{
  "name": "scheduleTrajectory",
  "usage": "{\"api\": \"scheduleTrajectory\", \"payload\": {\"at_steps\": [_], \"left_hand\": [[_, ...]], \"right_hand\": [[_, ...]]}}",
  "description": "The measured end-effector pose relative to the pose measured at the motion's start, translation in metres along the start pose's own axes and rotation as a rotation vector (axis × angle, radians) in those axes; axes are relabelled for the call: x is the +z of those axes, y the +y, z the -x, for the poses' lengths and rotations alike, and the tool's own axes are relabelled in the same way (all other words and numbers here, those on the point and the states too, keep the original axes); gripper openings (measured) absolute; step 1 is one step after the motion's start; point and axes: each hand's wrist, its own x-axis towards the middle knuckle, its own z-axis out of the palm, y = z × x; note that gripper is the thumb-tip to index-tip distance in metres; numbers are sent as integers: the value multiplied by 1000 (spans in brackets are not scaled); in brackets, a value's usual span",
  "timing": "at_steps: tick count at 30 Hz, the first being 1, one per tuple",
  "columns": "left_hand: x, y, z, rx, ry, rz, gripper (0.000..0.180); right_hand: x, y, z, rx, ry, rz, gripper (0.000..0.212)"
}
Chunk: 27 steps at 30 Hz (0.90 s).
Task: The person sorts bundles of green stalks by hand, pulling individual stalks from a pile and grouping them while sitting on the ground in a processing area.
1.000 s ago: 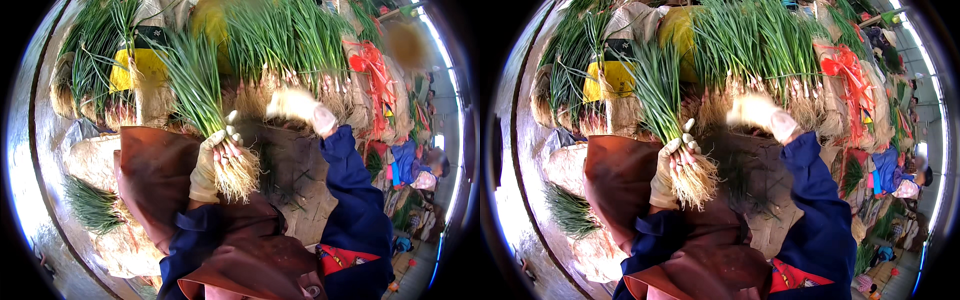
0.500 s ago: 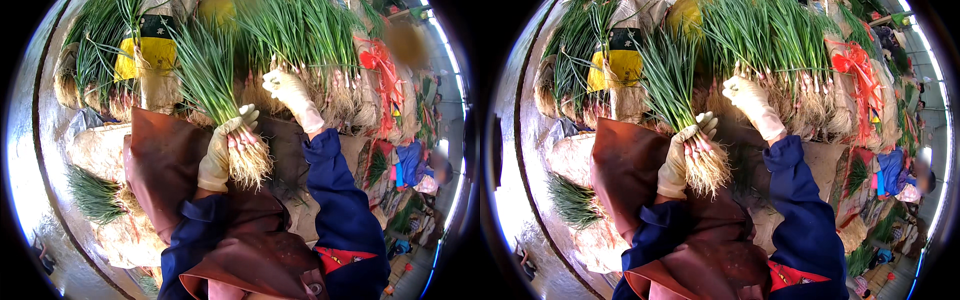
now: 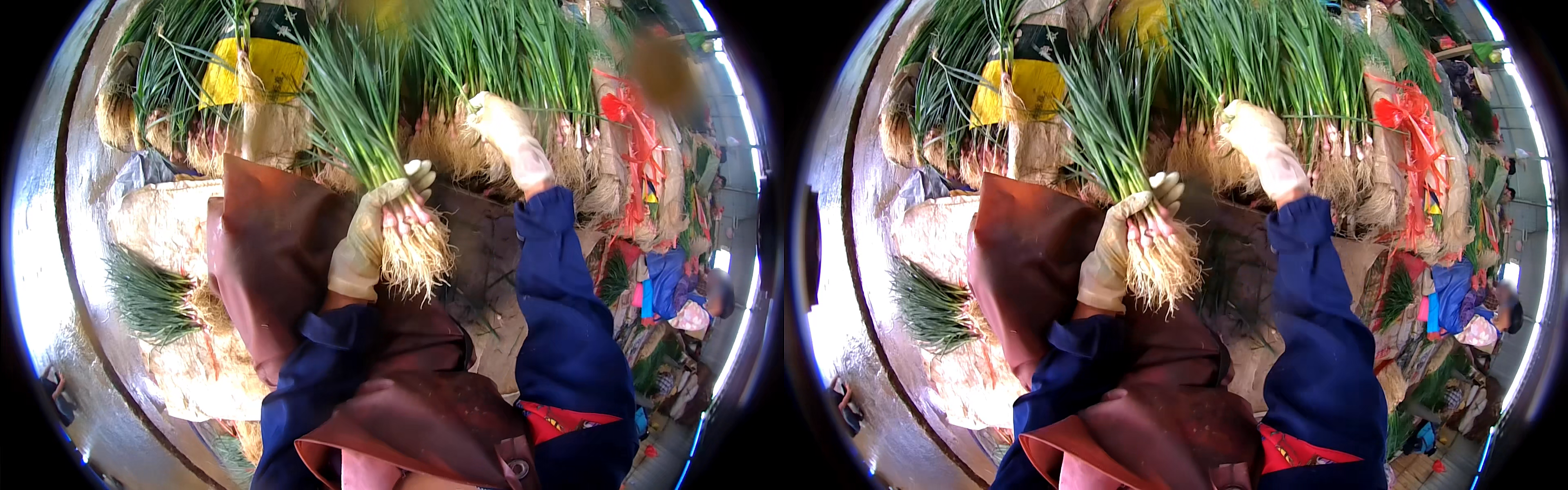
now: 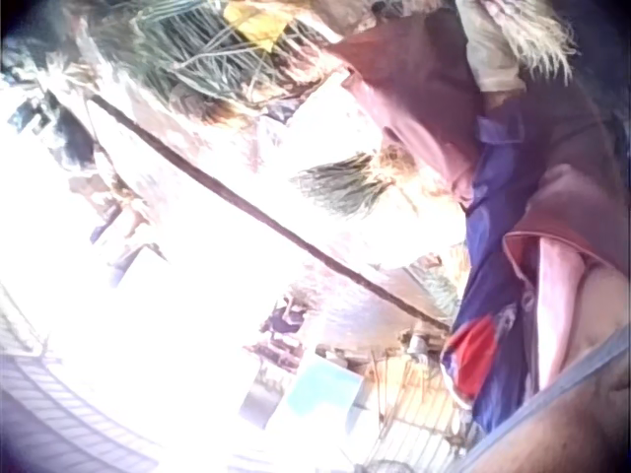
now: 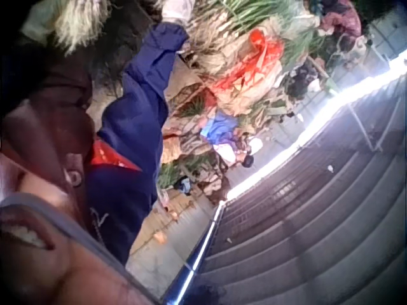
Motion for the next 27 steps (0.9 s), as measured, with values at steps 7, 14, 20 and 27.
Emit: {"api": "scheduleTrajectory", "payload": {"at_steps": [7,14,20,27], "left_hand": [[8,3,1,-86,129,113,38],[1,6,7,-41,60,173,37],[-5,3,-2,-82,78,124,38],[-10,5,1,-105,-56,333,35]], "right_hand": [[70,-21,48,-285,-96,-1031,29],[83,-55,63,141,-987,-2294,16],[95,-45,48,0,-494,-2032,14],[89,-44,60,-33,-1121,-2328,34]]}}
